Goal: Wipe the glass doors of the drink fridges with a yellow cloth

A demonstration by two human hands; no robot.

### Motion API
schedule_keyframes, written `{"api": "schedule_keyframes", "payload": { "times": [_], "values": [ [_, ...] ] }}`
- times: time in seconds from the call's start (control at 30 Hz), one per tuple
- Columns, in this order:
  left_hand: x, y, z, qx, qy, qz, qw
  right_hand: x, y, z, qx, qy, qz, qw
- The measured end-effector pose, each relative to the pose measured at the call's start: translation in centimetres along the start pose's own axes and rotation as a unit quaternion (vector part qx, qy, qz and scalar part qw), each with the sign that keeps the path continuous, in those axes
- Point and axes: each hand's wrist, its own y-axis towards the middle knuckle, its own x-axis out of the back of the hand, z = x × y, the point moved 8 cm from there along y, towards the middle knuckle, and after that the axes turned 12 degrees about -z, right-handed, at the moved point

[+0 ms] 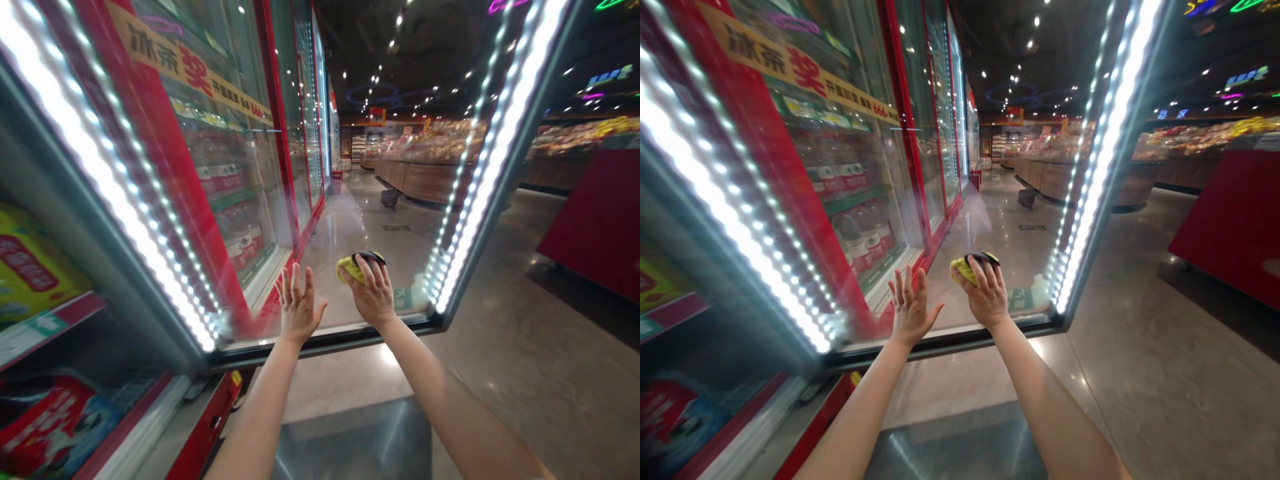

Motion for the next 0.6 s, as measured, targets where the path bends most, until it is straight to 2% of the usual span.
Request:
{"api": "schedule_keyframes", "payload": {
  "times": [0.07, 0.13, 0.2, 0.27, 0.37, 0.43, 0.53, 0.6],
  "values": [
    [0.2, 0.2, -0.2, 0.005, -0.009, -0.012, 1.000, 0.5, 0.5, -2.5, -0.088, -0.012, -0.034, 0.995],
    [0.3, 0.4, -0.6, 0.004, -0.012, -0.019, 1.000, 1.0, -0.8, -4.0, -0.142, -0.022, -0.064, 0.987],
    [0.2, 0.6, -1.3, -0.009, -0.016, -0.018, 1.000, 1.0, -2.6, -3.8, -0.138, -0.030, -0.068, 0.988],
    [-0.1, 0.8, -2.2, -0.028, -0.025, -0.008, 0.999, 0.9, -3.4, -2.8, -0.105, -0.037, -0.055, 0.992],
    [-0.7, 1.0, -3.7, -0.052, -0.037, 0.007, 0.998, 0.7, -1.3, -1.9, -0.054, -0.025, -0.017, 0.998],
    [-1.0, 1.2, -4.7, -0.063, -0.037, 0.010, 0.997, 0.7, 1.3, -2.8, -0.052, -0.009, 0.006, 0.999],
    [-1.6, 1.3, -6.0, -0.078, -0.036, 0.024, 0.996, 1.2, 3.2, -6.1, -0.140, -0.005, -0.015, 0.990],
    [-2.1, 1.4, -6.6, -0.082, -0.037, 0.038, 0.995, 1.4, 1.7, -8.0, -0.212, -0.011, -0.040, 0.976]
  ]
}}
